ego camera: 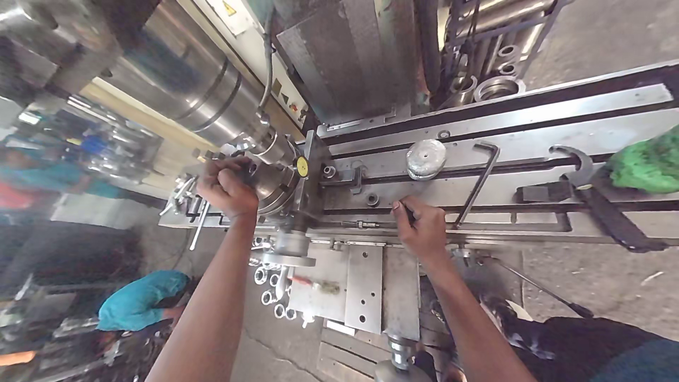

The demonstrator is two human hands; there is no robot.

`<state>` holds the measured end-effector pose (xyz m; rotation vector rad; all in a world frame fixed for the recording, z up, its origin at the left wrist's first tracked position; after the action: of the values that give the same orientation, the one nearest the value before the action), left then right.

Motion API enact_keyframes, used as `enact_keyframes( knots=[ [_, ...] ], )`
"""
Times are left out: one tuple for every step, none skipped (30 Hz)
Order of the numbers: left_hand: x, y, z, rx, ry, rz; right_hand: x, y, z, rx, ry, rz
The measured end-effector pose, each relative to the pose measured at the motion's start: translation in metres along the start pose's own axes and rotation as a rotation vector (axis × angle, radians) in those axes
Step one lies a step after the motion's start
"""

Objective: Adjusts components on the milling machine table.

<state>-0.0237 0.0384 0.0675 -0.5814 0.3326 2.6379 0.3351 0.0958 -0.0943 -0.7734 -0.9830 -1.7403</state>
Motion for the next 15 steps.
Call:
enact_keyframes(
  knots=[
    [-0.0011,-0.0002,0.0002,0.001,-0.002,0.008,0.0001,-0.0001,0.0001,0.001,0.001,-0.001],
    [-0.0017,-0.0001,0.0006,0.001,0.000,0.019,0.0006,-0.0003,0.0002,0.001,0.003,-0.001],
    [-0.0018,0.0003,0.0009,-0.002,0.006,0.030,0.0011,-0.0003,0.0002,0.001,0.003,-0.002],
    [-0.0014,0.0004,0.0008,-0.002,0.012,0.032,0.0017,0.0000,0.0003,0.000,0.003,-0.003],
    [-0.0010,0.0003,0.0009,-0.001,0.012,0.028,0.0020,0.0001,0.0003,0.000,0.004,-0.002],
    [-0.0008,0.0002,0.0010,0.001,0.008,0.022,0.0020,0.0002,0.0003,-0.001,0.005,0.002],
    [-0.0010,-0.0002,0.0008,0.005,0.004,0.015,0.0018,0.0002,0.0001,-0.002,0.006,0.005],
    [-0.0012,-0.0004,0.0007,0.007,0.001,0.011,0.0017,0.0003,0.0001,-0.003,0.006,0.006],
    [-0.0015,-0.0005,0.0004,0.007,0.001,0.011,0.0018,0.0002,0.0001,-0.003,0.007,0.008],
    [-0.0017,-0.0004,0.0002,0.007,0.001,0.013,0.0019,0.0001,0.0001,-0.005,0.010,0.009],
    [-0.0021,-0.0003,0.0002,0.006,0.001,0.017,0.0021,0.0000,0.0001,-0.005,0.011,0.009],
    [-0.0022,-0.0002,0.0004,0.005,0.000,0.019,0.0022,0.0000,0.0001,-0.002,0.009,0.008],
    [-0.0020,0.0000,0.0003,0.002,0.003,0.019,0.0023,0.0000,0.0001,0.001,0.008,0.006],
    [-0.0020,0.0000,0.0001,-0.001,0.005,0.019,0.0023,0.0000,0.0002,0.002,0.007,0.004],
    [-0.0017,0.0001,-0.0001,-0.003,0.008,0.019,0.0024,0.0001,0.0001,0.001,0.008,0.005]
  ],
)
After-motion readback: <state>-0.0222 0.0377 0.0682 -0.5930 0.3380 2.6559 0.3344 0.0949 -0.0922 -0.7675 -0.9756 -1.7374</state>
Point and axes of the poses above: each hand's wrist, its own z-axis towards the middle knuckle, its own y-axis out of the back of the hand, x = y × z, the point moved 8 cm from there along z, towards the middle knuckle, and after that the axes turned 11 degrees about -x, right-handed, at the moved point
